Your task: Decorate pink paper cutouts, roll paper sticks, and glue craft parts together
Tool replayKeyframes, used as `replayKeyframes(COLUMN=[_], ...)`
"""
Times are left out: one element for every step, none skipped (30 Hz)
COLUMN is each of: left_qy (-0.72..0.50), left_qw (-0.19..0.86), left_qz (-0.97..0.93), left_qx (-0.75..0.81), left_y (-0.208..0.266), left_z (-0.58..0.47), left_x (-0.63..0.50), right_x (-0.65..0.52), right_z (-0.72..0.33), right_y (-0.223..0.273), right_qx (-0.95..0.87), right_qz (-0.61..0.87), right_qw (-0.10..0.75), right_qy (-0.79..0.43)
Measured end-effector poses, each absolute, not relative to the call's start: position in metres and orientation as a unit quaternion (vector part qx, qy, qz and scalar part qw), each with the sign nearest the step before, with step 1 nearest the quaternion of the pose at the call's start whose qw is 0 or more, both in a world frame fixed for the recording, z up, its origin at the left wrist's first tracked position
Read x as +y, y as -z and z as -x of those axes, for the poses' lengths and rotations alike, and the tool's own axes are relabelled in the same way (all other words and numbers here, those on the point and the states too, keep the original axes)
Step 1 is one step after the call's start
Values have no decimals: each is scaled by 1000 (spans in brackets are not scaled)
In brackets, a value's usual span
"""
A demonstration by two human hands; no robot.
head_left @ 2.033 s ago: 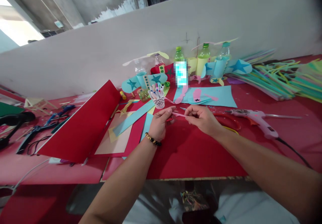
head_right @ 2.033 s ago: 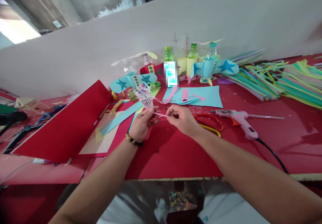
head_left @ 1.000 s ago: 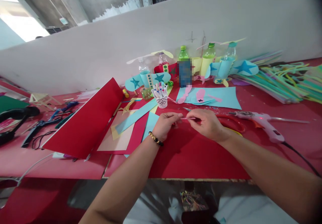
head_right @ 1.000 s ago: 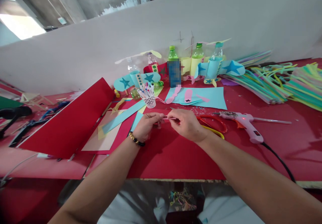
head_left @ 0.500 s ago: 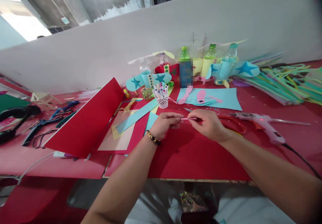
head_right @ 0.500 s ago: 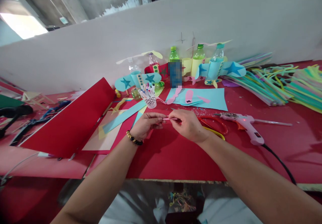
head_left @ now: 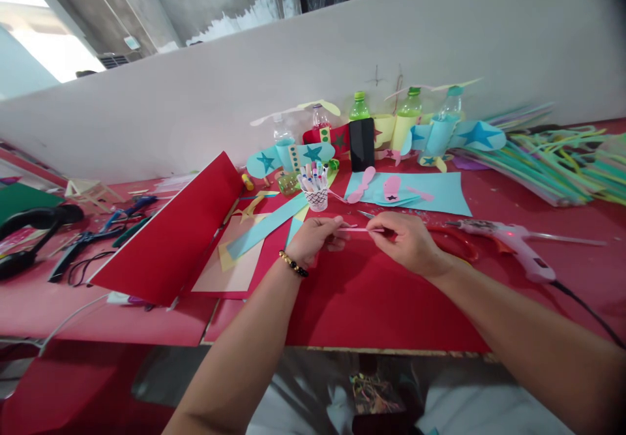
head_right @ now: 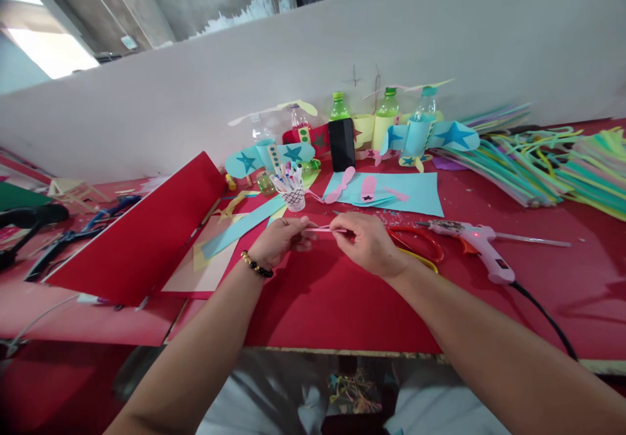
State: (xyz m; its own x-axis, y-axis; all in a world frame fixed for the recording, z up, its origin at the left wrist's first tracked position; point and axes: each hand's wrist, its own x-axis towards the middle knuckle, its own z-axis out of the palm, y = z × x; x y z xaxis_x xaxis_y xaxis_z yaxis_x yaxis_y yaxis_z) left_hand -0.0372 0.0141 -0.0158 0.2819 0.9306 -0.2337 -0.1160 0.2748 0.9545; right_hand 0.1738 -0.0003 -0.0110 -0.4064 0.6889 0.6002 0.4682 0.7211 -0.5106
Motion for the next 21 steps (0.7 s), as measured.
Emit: replayKeyframes(left_qy=[-393, -393, -394, -395, -396, -398, -399, -399, -397, -392, -384, -376, -370, -367, -369, -375, -384, -391, -397, -401, -402], left_qw=[662, 666, 672, 680, 688, 694, 698, 702, 705, 709, 714, 719, 721, 720, 714, 701, 680, 656, 628, 596, 565], left_qz=[-455, -453, -449, -442, -436, -432, -430, -430, -434, -438, -444, -450, -456, -463, -472, -485, -501, -522, -545, -572, -600], left_qx=[447, 444, 439, 432, 424, 417, 410, 403, 396, 389, 381, 374, 368, 363, 361, 364, 372, 381, 389, 396, 399], left_y=[17, 18, 18, 18, 18, 18, 17, 16, 15, 13, 12, 10, 8, 7, 6, 5, 5, 6, 7, 9, 12], left_z=[37, 36, 36, 37, 37, 38, 40, 41, 43, 45, 48, 50, 51, 52, 52, 51, 49, 46, 42, 37, 33], left_x=[14, 14, 14, 14, 15, 15, 15, 15, 15, 14, 14, 14, 14, 13, 13, 12, 12, 11, 10, 9, 9], right_x=[0, 0, 0, 0, 0, 0, 0, 1, 1, 1, 2, 2, 2, 2, 2, 1, 0, 0, -1, -1, -2], right_z=[-174, -174, -173, -173, -173, -173, -174, -174, -174, -174, -175, -175, -175, -175, -175, -174, -174, -173, -173, -172, -172], right_y=[11, 11, 11, 11, 11, 11, 11, 11, 12, 12, 12, 13, 13, 13, 13, 13, 13, 12, 12, 13, 13], right_qx=[-829, -831, -832, -832, -832, -831, -829, -826, -823, -820, -818, -816, -816, -816, -816, -818, -820, -822, -823, -824, -824], right_qz=[347, 345, 344, 344, 346, 350, 355, 361, 367, 371, 373, 374, 374, 372, 369, 366, 362, 358, 354, 353, 353], right_qw=[419, 419, 418, 416, 414, 412, 410, 409, 409, 410, 412, 414, 416, 419, 419, 418, 417, 416, 415, 412, 410], right_qy=[-129, -126, -124, -124, -127, -131, -137, -142, -146, -148, -148, -148, -147, -146, -146, -147, -149, -151, -156, -163, -172])
